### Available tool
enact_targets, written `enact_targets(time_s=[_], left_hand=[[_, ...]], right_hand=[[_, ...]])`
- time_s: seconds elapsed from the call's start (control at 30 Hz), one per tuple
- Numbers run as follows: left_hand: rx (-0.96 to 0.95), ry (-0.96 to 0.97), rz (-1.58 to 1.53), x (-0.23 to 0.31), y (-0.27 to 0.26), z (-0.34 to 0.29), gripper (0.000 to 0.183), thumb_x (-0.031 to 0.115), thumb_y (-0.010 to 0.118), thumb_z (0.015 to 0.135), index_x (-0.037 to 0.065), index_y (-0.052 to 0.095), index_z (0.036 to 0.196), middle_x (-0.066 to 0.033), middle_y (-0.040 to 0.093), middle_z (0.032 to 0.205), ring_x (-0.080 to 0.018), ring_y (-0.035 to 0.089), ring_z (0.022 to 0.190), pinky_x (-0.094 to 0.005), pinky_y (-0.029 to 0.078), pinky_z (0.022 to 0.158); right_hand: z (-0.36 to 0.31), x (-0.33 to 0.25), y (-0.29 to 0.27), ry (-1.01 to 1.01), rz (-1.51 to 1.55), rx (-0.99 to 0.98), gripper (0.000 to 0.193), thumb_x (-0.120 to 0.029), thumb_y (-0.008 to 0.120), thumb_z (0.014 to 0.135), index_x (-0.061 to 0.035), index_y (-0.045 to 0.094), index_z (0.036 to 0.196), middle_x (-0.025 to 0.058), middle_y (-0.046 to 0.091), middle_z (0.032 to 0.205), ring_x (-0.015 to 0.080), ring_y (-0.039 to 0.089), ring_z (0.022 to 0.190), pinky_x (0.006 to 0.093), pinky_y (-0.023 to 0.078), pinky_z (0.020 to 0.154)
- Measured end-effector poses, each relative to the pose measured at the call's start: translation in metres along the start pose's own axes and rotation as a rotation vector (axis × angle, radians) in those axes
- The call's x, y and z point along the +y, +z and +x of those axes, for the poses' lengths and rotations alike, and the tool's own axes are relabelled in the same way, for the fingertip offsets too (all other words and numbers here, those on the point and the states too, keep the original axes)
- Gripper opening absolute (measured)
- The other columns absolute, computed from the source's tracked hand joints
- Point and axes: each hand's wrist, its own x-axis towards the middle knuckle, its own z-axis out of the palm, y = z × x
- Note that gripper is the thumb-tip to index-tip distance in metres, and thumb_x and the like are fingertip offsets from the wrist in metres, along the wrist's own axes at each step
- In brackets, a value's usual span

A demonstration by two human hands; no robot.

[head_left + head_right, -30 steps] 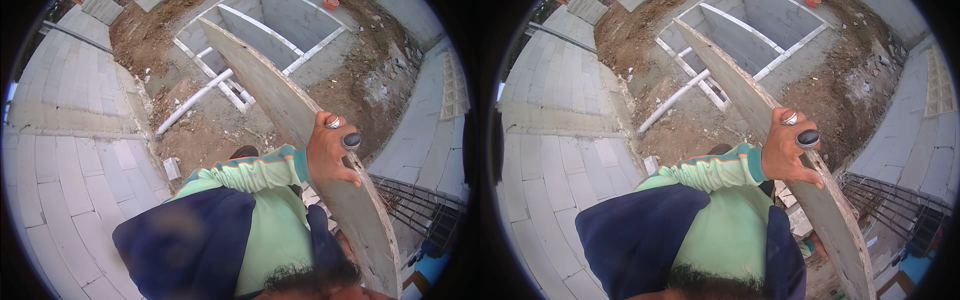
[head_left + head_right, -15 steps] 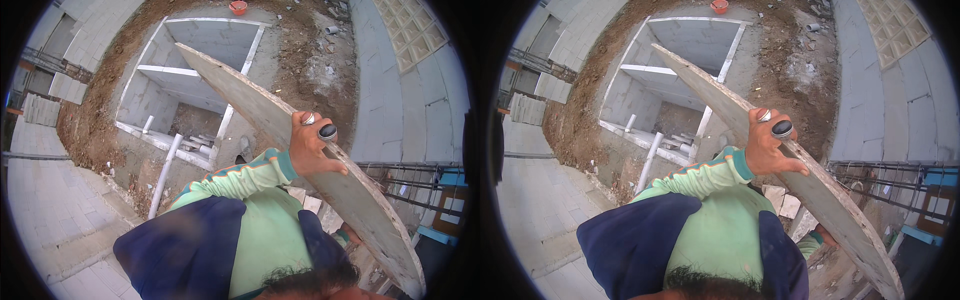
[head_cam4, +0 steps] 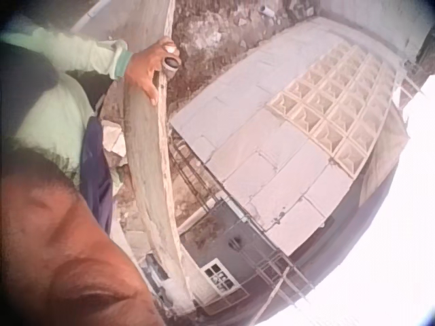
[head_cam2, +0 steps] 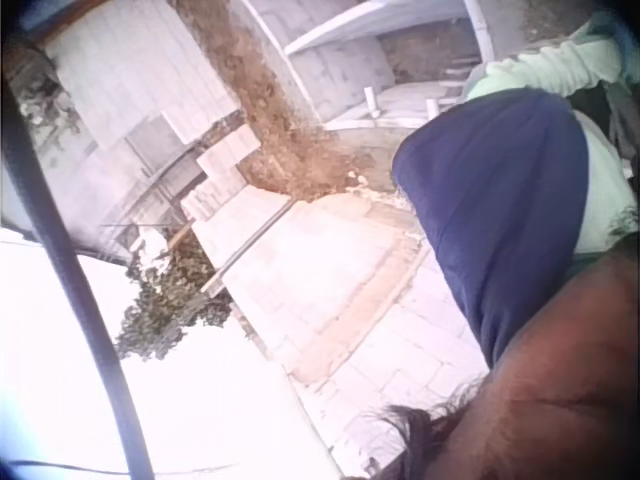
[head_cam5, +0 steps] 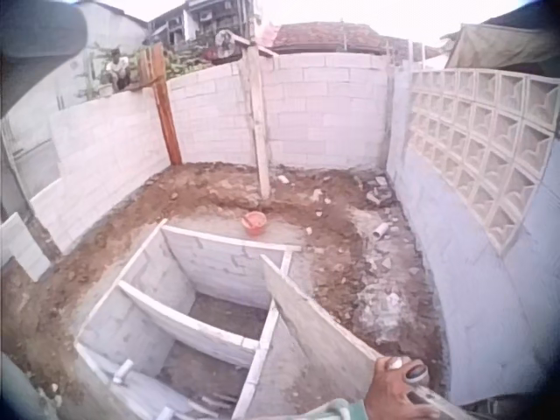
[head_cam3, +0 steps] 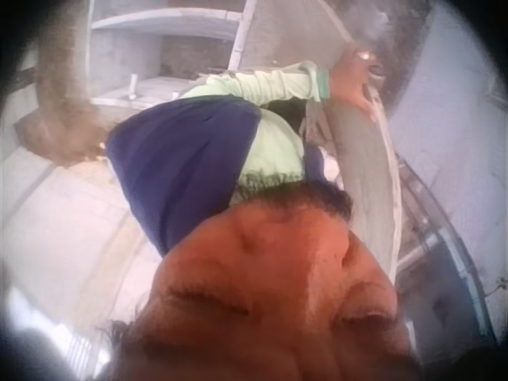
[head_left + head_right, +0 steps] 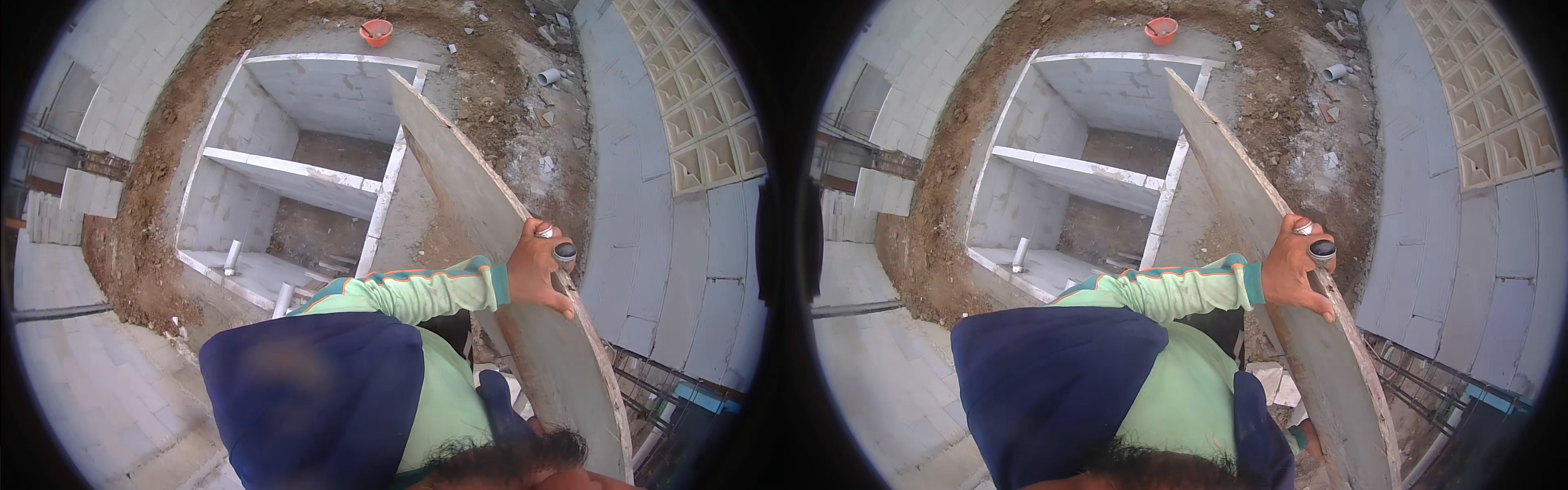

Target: The person positions and secures curved wooden boards to create a form for a concrete structure using pliers to twist and cut wire.

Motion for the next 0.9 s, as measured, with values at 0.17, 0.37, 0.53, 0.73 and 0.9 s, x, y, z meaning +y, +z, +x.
enact_targets(time_s=[0.17, 0.37, 0.53, 0.73, 0.9], left_hand=[[-0.111, -0.04, -0.069, -0.085, 0.002, 0.05, 0.068, 0.065, 0.084, 0.042, 0.012, 0.058, 0.075, -0.0033, 0.05, 0.078, -0.0236, 0.049, 0.081, -0.0396, 0.025, 0.092], [-0.269, -0.184, -0.096, -0.218, -0.001, 0.098, 0.068, 0.061, 0.085, 0.044, 0.008, 0.064, 0.082, -0.0113, 0.057, 0.083, -0.0298, 0.051, 0.093, -0.041, 0.032, 0.095], [-0.327, -0.383, -0.093, -0.336, -0.025, 0.142, 0.063, 0.051, 0.087, 0.054, 0.007, 0.068, 0.094, -0.0114, 0.063, 0.097, -0.0299, 0.056, 0.098, -0.0395, 0.043, 0.088], [-0.413, -0.643, -0.185, -0.42, -0.072, 0.227, 0.059, 0.047, 0.083, 0.065, 0.005, 0.067, 0.103, -0.0124, 0.066, 0.101, -0.0267, 0.061, 0.1, -0.0376, 0.046, 0.089], [-0.287, -0.499, -0.233, -0.479, -0.112, 0.281, 0.072, 0.049, 0.082, 0.067, 0.005, 0.059, 0.12, -0.0139, 0.063, 0.11, -0.0282, 0.058, 0.108, -0.0394, 0.043, 0.096]], right_hand=[[-0.011, 0.04, 0.059, -0.037, -0.055, 0.033, 0.089, -0.076, 0.03, 0.088, -0.0052, 0.043, 0.139, 0.0187, 0.045, 0.141, 0.0371, 0.047, 0.125, 0.0519, 0.035, 0.108], [-0.013, 0.085, 0.137, -0.059, -0.094, 0.068, 0.087, -0.075, 0.03, 0.088, -0.0044, 0.045, 0.137, 0.0194, 0.046, 0.139, 0.0366, 0.048, 0.122, 0.051, 0.037, 0.106], [-0.018, 0.097, 0.209, -0.127, -0.146, 0.072, 0.087, -0.075, 0.03, 0.089, -0.0037, 0.046, 0.136, 0.02, 0.047, 0.137, 0.0361, 0.049, 0.121, 0.0503, 0.038, 0.105], [-0.041, 0.11, 0.305, -0.225, -0.198, 0.084, 0.086, -0.074, 0.03, 0.09, -0.0029, 0.048, 0.134, 0.0207, 0.049, 0.135, 0.0356, 0.051, 0.118, 0.0495, 0.04, 0.103], [-0.076, 0.13, 0.4, -0.308, -0.217, 0.11, 0.085, -0.074, 0.031, 0.09, -0.0023, 0.049, 0.132, 0.0213, 0.05, 0.133, 0.0351, 0.052, 0.117, 0.0488, 0.042, 0.102]])
